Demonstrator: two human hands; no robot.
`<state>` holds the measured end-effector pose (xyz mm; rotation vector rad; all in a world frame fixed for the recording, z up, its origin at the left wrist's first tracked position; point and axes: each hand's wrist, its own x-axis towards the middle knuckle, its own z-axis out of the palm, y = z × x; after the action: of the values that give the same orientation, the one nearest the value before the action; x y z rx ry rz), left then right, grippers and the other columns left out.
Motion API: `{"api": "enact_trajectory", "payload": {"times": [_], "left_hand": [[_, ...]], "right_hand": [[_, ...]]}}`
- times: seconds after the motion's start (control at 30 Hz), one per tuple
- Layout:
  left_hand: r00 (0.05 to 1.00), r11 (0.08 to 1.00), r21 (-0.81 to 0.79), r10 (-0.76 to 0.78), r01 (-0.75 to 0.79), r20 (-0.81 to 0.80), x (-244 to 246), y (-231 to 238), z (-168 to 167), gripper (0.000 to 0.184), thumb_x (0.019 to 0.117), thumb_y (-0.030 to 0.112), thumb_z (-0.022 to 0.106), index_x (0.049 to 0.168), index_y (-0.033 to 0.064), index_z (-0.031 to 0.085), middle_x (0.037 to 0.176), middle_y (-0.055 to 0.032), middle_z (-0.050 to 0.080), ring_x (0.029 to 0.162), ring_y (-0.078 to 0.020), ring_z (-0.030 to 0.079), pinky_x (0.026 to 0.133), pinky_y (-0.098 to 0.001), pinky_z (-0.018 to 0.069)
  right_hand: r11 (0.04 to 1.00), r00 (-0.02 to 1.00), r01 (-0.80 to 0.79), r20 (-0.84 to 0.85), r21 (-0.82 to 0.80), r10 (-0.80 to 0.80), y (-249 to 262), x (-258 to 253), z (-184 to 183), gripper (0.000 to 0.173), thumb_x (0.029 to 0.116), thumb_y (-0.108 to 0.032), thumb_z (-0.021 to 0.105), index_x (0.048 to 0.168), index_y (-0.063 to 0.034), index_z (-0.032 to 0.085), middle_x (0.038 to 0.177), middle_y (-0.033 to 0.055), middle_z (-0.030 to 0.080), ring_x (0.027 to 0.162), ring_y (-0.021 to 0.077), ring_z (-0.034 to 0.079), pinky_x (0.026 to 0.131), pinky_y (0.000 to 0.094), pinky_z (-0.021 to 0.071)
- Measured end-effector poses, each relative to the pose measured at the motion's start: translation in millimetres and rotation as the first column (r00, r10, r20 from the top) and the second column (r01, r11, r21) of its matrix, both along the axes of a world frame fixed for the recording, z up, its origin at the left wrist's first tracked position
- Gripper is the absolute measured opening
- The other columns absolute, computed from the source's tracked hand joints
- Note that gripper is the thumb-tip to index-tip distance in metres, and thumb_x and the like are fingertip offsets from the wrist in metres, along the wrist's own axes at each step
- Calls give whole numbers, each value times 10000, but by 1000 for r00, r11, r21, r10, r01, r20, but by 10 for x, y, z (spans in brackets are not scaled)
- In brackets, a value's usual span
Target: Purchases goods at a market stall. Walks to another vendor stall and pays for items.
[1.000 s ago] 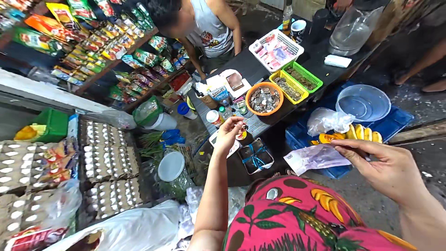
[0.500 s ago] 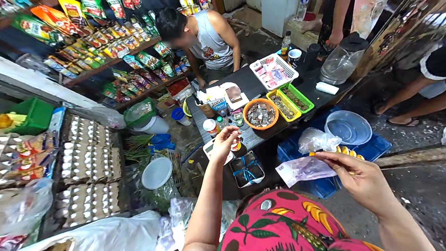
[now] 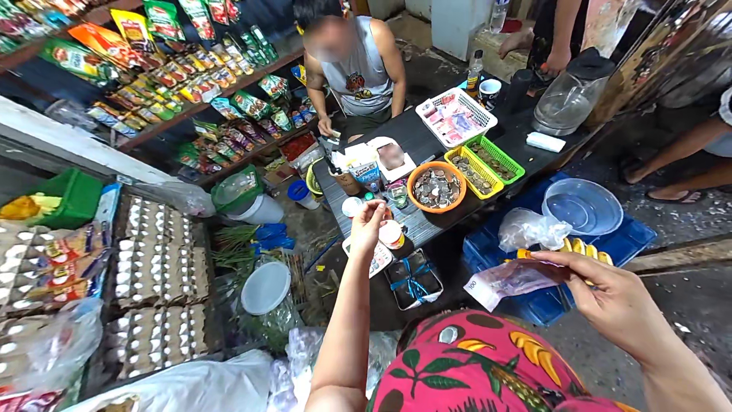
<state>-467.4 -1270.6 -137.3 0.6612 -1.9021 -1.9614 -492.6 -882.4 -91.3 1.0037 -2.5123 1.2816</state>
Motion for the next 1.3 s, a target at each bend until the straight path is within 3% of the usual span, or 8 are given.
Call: {"api": "enact_trajectory", "payload": {"times": [0.17, 0.33, 0.53, 0.67, 0.83, 0.97, 1.13, 1.3], "left_hand": [[997, 997, 25, 70, -69, -29, -325, -183, 99, 526, 1002, 97, 630, 1469, 26, 400, 1381, -155, 572, 1127, -203, 653, 937, -371, 558], [999, 996, 80, 27, -26, -21, -924, -192, 130, 781, 944, 126, 714, 1568, 26, 254, 1557, -210, 400, 1364, -264, 499, 1086, -400, 470], [976, 971, 106, -212, 216, -49, -1879, 252, -128, 810, 958, 171, 701, 1622, 209, 238, 1508, -161, 466, 1226, -257, 584, 984, -429, 518], [961, 967, -81, -228, 243, 160, -2223, 722, -243, 977, 910, 426, 766, 1650, 274, 148, 1478, -298, 476, 1188, -418, 620, 940, -535, 555], [838, 799, -457, -102, 389, 536, -2259, 968, -497, 688, 943, 237, 697, 1491, -52, 398, 1361, -357, 541, 1254, -481, 565, 1038, -612, 470], [754, 461, -636, -122, 619, 646, -2216, 726, -796, 630, 841, 80, 744, 1442, 81, 557, 1497, -406, 365, 1356, -613, 381, 1034, -747, 387], [634, 332, -550, -253, 766, 731, -2165, 584, -1035, 843, 759, 255, 908, 1492, 118, 513, 1503, -373, 396, 1358, -562, 427, 1076, -702, 389], [743, 249, -702, -151, 667, 652, -1961, 689, -1044, 356, 1032, 271, 568, 1252, 22, 695, 1295, -292, 638, 1239, -476, 595, 1044, -672, 441]], "right_hand": [[999, 999, 29, -19, -26, -30, -17, 68, 11, 372, 958, -74, 450, 1143, -106, 772, 1098, 37, 767, 1054, 60, 699, 970, 209, 539], [993, 993, 110, -32, -37, -111, 57, 168, 20, 338, 979, -99, 469, 1129, -102, 773, 1077, 38, 765, 1034, 44, 694, 943, 180, 536], [966, 966, 258, -14, -6, -259, 229, 373, -11, 319, 1007, -147, 476, 1110, -108, 775, 1051, 40, 761, 1010, 58, 696, 919, 194, 548], [933, 934, 358, -5, 26, -358, 393, 533, -44, 311, 1039, -183, 478, 1112, -116, 773, 1061, 35, 763, 1012, 63, 702, 921, 206, 556], [882, 883, 466, 28, 71, -469, 616, 750, -54, 319, 1031, -177, 472, 1125, -111, 770, 1060, 44, 763, 990, 70, 707, 902, 215, 563], [850, 850, 518, 53, 93, -523, 794, 888, -92, 319, 1039, -192, 473, 1116, -112, 772, 1050, 50, 764, 962, 67, 709, 875, 204, 563], [814, 815, 566, 54, 129, -576, 1009, 996, -58, 326, 1038, -189, 465, 1119, -109, 771, 1024, 70, 762, 929, 86, 704, 850, 209, 556], [790, 793, 588, 72, 172, -605, 1124, 1060, -27, 320, 1033, -191, 473, 1131, -123, 769, 1019, 70, 765, 920, 162, 727, 841, 327, 591]]}}
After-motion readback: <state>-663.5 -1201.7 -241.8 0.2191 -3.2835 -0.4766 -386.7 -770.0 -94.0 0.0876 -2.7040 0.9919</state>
